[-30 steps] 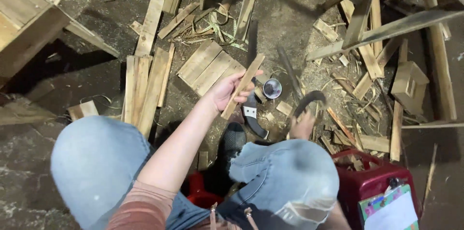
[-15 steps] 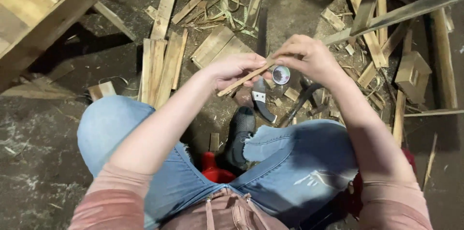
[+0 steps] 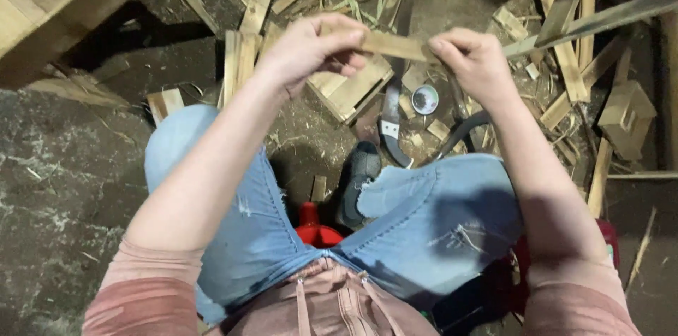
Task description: The person is disassembling wooden pieces using a hammer and a hand blade to pry them apart and split them on a workshop floor.
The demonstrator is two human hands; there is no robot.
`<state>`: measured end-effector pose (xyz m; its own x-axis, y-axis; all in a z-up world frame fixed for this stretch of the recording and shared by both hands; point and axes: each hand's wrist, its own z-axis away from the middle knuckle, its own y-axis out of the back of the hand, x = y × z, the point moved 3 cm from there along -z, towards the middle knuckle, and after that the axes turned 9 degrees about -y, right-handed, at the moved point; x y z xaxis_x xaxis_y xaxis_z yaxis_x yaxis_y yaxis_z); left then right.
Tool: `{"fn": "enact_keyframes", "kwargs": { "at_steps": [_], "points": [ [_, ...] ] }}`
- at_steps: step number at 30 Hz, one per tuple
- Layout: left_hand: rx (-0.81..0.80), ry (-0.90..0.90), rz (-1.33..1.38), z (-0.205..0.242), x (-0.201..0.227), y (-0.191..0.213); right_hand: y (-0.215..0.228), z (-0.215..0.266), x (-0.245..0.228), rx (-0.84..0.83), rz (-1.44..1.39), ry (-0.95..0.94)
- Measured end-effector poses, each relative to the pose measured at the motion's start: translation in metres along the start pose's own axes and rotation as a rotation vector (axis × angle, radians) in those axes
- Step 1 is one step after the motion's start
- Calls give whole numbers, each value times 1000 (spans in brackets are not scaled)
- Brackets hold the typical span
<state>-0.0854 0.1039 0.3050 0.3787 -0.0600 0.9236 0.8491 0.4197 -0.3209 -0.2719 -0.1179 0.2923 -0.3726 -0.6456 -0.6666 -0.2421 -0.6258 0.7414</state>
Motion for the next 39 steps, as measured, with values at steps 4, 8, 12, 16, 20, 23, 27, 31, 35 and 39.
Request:
{"fn": "enact_keyframes", "kwargs": {
  "at_steps": [4,8,12,16,20,23,27,31,35,39],
  "points": [
    [132,8,34,10,-1,-1,-5,-2,-11,17,42,43],
    [172,-12,-33,12,-11,-8,-10,10,-20,-68,121,121],
    [177,-46,-166,19,0,-13,-19,12,-26,-186,217,212],
    [124,-133,-321,18,18,-5,-17,13,-40,-161,192,173],
    [32,-100,-526,9,47,7,-16,1,-43,-109,146,109],
    [-14,-11,-613,-16,54,22,-15,-16,-37,-77,134,-69],
    [-111,184,-952,-65,32,32,-17,-33,-6,-74,40,-402],
    [-111,183,-1163,-142,-101,75,-43,-46,75,-200,102,-346],
    [581,25,-663,-163,-279,101,-54,-73,174,-82,-154,-477],
    [655,484,-550,-182,-454,100,-69,-79,203,-65,-367,-631]
  ]
}}
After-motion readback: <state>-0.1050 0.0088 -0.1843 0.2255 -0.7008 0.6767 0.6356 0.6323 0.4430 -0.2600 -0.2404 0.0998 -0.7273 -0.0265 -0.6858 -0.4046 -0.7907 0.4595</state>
